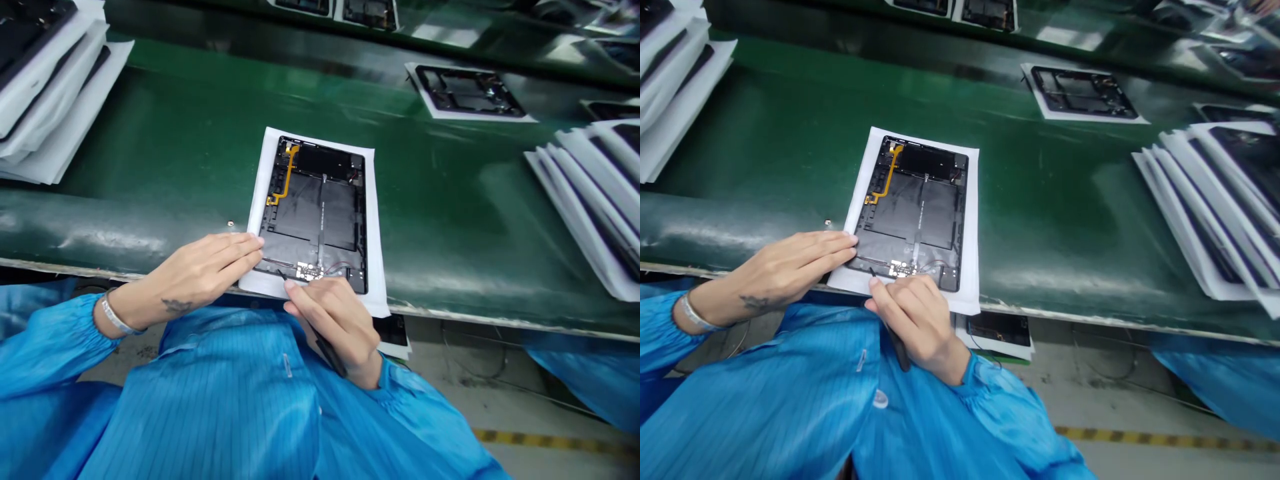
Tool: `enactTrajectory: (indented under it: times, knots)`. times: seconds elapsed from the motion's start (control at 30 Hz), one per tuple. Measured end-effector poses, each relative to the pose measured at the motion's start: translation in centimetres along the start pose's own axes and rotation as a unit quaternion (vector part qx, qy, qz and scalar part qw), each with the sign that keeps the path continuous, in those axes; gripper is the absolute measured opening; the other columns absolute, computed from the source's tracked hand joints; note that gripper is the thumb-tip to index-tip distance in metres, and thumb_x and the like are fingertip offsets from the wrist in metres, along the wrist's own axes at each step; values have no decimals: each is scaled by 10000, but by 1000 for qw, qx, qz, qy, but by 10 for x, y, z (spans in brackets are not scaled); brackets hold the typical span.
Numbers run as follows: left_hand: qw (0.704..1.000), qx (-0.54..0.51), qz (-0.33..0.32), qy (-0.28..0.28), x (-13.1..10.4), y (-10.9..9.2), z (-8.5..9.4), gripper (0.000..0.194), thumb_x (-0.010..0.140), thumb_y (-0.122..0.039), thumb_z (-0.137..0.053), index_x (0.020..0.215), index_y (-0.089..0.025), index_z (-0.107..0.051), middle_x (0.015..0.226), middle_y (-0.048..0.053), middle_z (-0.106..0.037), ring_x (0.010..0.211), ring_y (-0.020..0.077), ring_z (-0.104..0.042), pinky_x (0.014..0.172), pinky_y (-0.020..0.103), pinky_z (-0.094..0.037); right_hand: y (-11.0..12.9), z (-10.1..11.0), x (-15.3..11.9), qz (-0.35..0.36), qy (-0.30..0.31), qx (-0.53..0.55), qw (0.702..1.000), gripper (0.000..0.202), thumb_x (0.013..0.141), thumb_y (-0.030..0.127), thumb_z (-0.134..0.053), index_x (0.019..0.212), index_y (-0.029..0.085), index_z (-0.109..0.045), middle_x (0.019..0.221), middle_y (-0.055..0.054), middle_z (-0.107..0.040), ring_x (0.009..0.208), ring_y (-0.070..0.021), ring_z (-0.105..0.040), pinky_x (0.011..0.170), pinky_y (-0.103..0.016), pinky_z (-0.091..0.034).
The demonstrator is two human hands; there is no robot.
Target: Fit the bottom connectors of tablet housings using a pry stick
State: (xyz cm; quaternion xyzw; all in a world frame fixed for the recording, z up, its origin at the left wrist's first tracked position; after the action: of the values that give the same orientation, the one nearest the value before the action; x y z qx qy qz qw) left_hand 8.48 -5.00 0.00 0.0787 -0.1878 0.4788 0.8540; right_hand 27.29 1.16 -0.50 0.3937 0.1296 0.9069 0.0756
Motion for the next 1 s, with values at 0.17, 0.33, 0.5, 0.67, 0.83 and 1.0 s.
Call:
enactTrajectory:
  times: [0.17, 0.33, 0.5, 0.67, 0.83, 1.0]
  knots:
    - [1000, 4, 0, -6, 0, -1, 0, 333, 989, -38, -447, 1294, -24, -580, 1363, 178, -629, 1268, 296, -616, 1060, 430, -550, -8, -4, -9, -38, -14, -31, 999, 556, 886, 47, -653, 1412, 197, -549, 837, -46, -692, 800, -194, -661, 705, -353, -539]
    - [1000, 18, 4, -7, 1, -1, -1, 342, 1006, -59, -412, 1308, -48, -573, 1359, 165, -633, 1267, 288, -613, 1046, 433, -552, -6, 6, -12, -51, -47, -65, 996, 542, 847, -2, -650, 1352, 188, -603, 779, -46, -673, 722, -199, -597, 670, -377, -512]
    - [997, 72, -14, 20, 15, -10, 0, 347, 1007, -93, -403, 1290, -87, -602, 1263, 197, -660, 1157, 289, -663, 962, 428, -565, -11, 17, 7, -102, -68, 10, 992, 377, 865, 30, -638, 1171, 243, -694, 959, -55, -747, 856, -223, -659, 791, -408, -550]
    - [991, 125, -8, 39, 31, -17, 3, 376, 1014, -124, -347, 1245, -106, -643, 1077, 180, -696, 883, 257, -702, 753, 373, -577, -31, -3, 36, -240, -15, 204, 949, 158, 954, 134, -588, 928, 227, -713, 886, -26, -744, 803, -172, -671, 733, -330, -547]
    - [990, 138, -11, -11, 33, -21, 5, 375, 1006, -103, -331, 1122, -98, -687, 1013, 169, -704, 834, 243, -701, 739, 359, -574, -33, -12, 42, -222, 20, 199, 954, 146, 964, 144, -580, 888, 215, -684, 840, -12, -718, 782, -154, -645, 724, -305, -517]
    - [991, 132, 1, -25, 34, -22, 4, 309, 998, -109, -409, 1114, -96, -695, 1025, 183, -711, 836, 271, -713, 713, 375, -579, -31, -11, 39, -215, 33, 188, 958, 140, 959, 118, -580, 897, 205, -672, 852, -16, -712, 801, -154, -637, 747, -307, -503]
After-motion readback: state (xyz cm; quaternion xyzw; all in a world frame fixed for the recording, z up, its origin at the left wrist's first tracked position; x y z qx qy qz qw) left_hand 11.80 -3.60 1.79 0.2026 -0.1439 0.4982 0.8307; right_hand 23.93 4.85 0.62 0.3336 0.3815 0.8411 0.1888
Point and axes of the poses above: each hand's wrist, its own x-axis towards the middle knuckle, its own z-axis out of the back of the hand, y = z × x, the point moved 5 cm from there along x, towards the middle knuckle
